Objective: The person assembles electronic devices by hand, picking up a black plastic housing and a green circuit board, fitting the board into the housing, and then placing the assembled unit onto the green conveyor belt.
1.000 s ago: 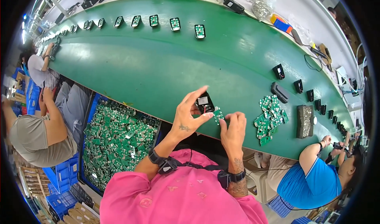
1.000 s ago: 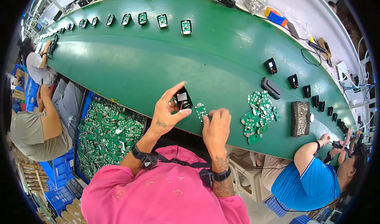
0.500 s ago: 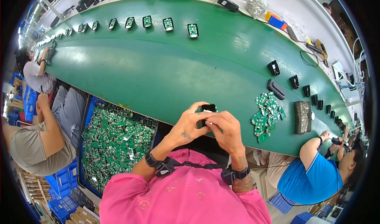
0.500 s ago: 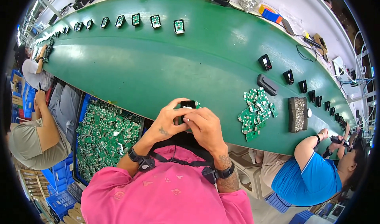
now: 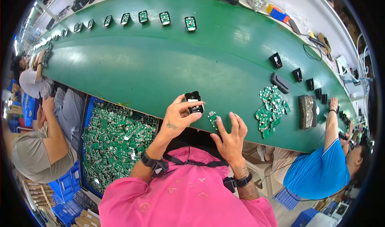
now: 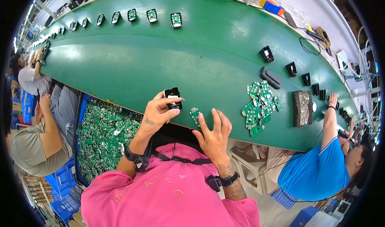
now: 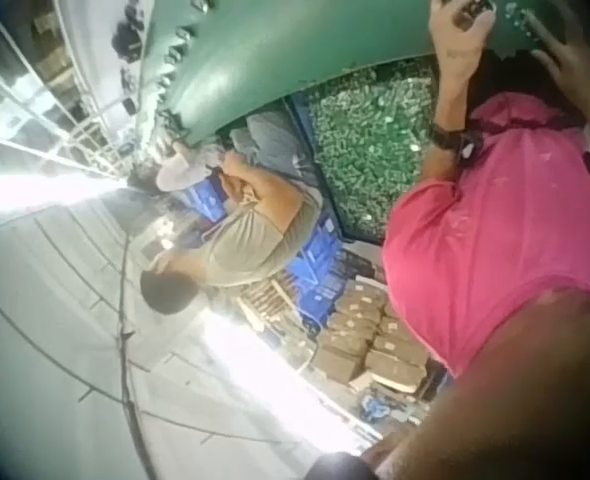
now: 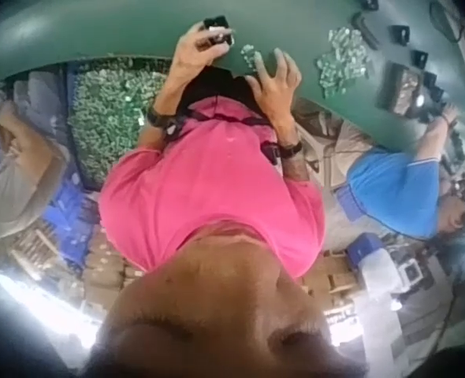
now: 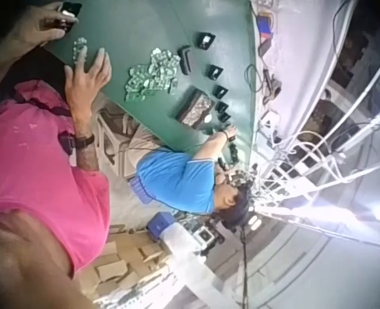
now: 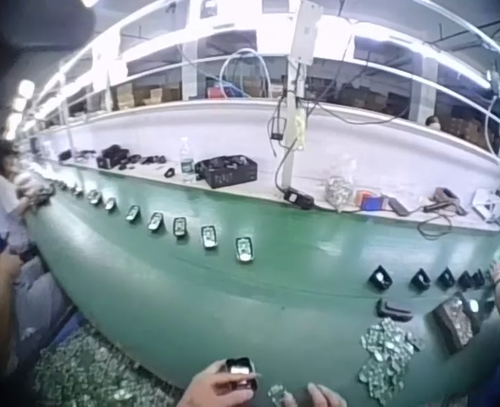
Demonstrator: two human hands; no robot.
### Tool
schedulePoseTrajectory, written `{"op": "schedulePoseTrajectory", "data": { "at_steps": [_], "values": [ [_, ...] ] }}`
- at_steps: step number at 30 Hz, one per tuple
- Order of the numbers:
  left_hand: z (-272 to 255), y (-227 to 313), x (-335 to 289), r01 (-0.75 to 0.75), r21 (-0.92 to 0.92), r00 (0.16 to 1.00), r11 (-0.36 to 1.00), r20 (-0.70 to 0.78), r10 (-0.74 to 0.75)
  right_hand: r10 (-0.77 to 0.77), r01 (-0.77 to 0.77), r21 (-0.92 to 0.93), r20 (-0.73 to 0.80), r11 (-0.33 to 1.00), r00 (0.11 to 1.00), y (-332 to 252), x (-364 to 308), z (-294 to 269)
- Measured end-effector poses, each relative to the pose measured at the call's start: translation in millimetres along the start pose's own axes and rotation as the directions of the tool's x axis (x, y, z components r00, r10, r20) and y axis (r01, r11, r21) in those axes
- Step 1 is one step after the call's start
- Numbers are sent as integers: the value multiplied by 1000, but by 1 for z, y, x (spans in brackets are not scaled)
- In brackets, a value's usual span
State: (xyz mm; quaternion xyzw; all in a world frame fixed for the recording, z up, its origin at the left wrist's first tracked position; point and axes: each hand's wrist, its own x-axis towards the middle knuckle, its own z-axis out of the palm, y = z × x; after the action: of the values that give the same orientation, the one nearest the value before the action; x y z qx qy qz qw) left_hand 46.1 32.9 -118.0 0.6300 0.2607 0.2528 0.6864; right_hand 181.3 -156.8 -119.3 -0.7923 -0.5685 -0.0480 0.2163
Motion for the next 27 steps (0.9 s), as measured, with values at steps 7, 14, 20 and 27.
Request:
{"op": "schedulePoseTrajectory", "data": {
  "at_steps": [7, 14, 20, 27],
  "values": [
    [46, -4, 28, -167, -152, 985, 974, 3, 170, 551, -725, 684, 573, 87, 607, 9, -47, 5],
    [74, -14, 23, -154, 107, 982, 982, 128, 140, 547, -533, 647, 757, -545, 358, -17, -20, 28],
    [76, -12, 9, -42, -131, 992, 991, 113, 57, 588, -513, 733, 673, -447, 449, -19, -36, 21],
    [59, 18, 3, 76, 8, 973, 997, 217, -75, 688, -355, 935, 253, 7, 680, -4, -41, -38]
  ]
}}
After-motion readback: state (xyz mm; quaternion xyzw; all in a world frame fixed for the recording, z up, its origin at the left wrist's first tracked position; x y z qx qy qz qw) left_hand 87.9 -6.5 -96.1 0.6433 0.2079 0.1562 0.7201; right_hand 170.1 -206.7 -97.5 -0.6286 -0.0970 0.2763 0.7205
